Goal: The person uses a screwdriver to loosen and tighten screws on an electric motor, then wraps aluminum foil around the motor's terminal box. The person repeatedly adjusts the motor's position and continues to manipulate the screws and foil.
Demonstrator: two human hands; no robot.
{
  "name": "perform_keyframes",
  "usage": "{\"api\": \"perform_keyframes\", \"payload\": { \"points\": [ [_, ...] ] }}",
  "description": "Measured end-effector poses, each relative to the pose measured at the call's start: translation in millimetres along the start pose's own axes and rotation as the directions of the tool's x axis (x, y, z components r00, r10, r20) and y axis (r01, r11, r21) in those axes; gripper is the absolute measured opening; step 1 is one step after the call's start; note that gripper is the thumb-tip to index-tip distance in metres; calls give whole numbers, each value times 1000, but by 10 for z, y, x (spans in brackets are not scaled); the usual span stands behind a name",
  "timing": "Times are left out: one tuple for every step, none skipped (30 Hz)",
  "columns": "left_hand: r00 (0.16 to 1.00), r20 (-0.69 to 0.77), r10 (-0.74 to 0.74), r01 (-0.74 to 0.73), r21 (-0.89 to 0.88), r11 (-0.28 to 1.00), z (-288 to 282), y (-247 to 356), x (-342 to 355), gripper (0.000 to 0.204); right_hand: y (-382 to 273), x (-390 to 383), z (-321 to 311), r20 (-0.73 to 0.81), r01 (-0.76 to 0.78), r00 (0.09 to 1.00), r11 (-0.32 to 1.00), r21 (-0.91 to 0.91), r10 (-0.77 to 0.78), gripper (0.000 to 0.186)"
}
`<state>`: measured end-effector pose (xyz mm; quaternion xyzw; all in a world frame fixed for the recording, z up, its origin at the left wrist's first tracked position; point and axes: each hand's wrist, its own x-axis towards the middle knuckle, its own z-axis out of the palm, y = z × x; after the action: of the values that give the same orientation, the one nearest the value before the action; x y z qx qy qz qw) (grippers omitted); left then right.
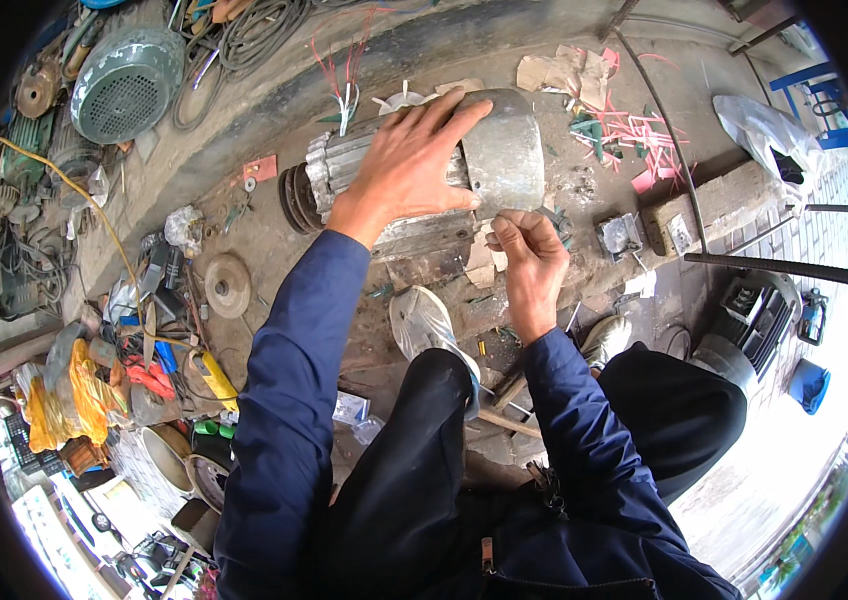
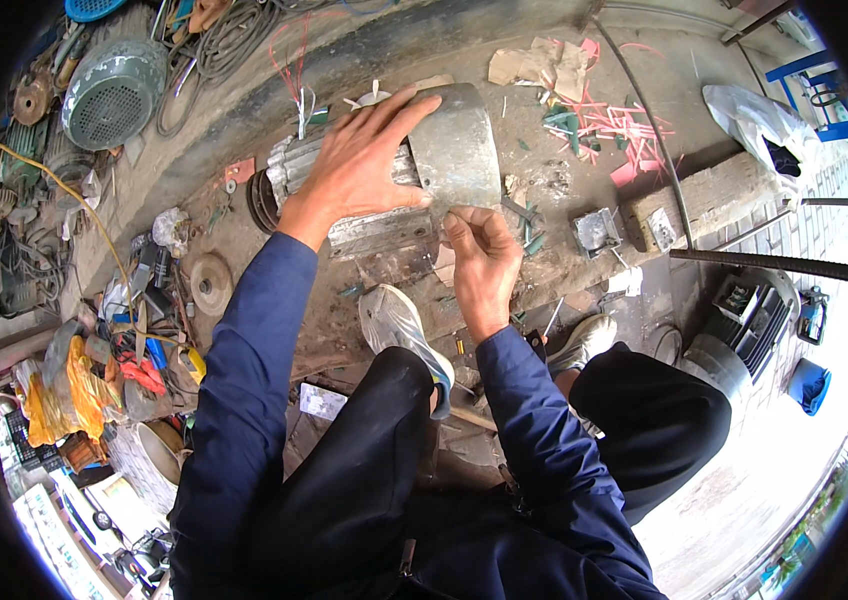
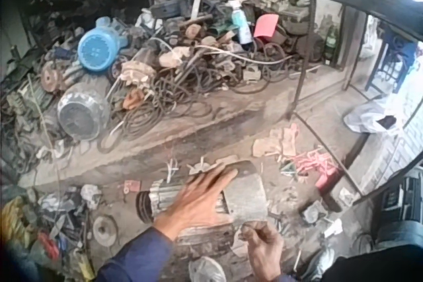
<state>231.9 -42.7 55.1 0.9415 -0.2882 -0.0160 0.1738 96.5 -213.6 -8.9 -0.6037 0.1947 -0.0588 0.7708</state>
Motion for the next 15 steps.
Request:
{"api": "perform_keyframes", "payload": {
  "points": [
    [1000, -1, -3, 3, 2, 1000, 8, 4, -4, 121, -12, 18, 17, 2, 9, 1000, 1000, -15, -9, 15],
    [1000, -5, 3, -3, 5, 1000, 15, 5, -7, 121, -25, 34, 34, 5, 32, 999, 999, -43, -32, 15],
    [1000, -10, 8, -8, 7, 1000, 20, 1, -7, 121, -39, 48, 55, 11, 55, 998, 996, -71, -54, 15],
    [1000, -16, 11, -10, 10, 1000, 24, -1, -10, 122, -57, 63, 78, 20, 79, 997, 992, -99, -77, 14],
    [999, -30, 13, -13, 12, 1000, 31, -1, -16, 122, -78, 80, 103, 25, 113, 994, 983, -141, -110, 14],
    [999, -44, 15, -15, 15, 1000, 39, 0, -22, 122, -102, 98, 128, 34, 148, 989, 972, -183, -144, 14],
    [999, -44, 10, -9, 31, 999, 45, 0, -28, 122, -130, 118, 157, 39, 173, 985, 956, -235, -169, 14],
    [998, -58, 15, -14, 9, 1000, 51, -1, -34, 122, -159, 145, 186, 53, 222, 975, 935, -276, -216, 13],
    [998, -59, 12, -12, 0, 1000, 57, -2, -36, 122, -192, 178, 210, 63, 260, 965, 909, -327, -253, 12],
    [998, -55, 8, -8, -4, 1000, 65, -4, -41, 122, -222, 202, 233, 77, 298, 954, 877, -377, -290, 12],
    [998, -65, 14, -14, 4, 1000, 71, -8, -47, 120, -256, 222, 242, 97, 335, 940, 824, -456, -328, 12],
    [997, -76, 19, -19, 0, 1000, 77, -15, -52, 119, -284, 242, 255, 126, 352, 933, 775, -525, -338, 12],
    [996, -86, 25, -25, -4, 1000, 86, -22, -54, 119, -312, 260, 262, 155, 367, 925, 720, -589, -346, 12],
    [996, -85, 27, -27, -3, 1000, 95, -31, -53, 118, -335, 276, 272, 182, 392, 913, 656, -646, -366, 12],
    [996, -87, 32, -30, 20, 999, 106, -40, -54, 117, -347, 276, 291, 172, 388, 914, 668, -635, -367, 12]
  ]
}}
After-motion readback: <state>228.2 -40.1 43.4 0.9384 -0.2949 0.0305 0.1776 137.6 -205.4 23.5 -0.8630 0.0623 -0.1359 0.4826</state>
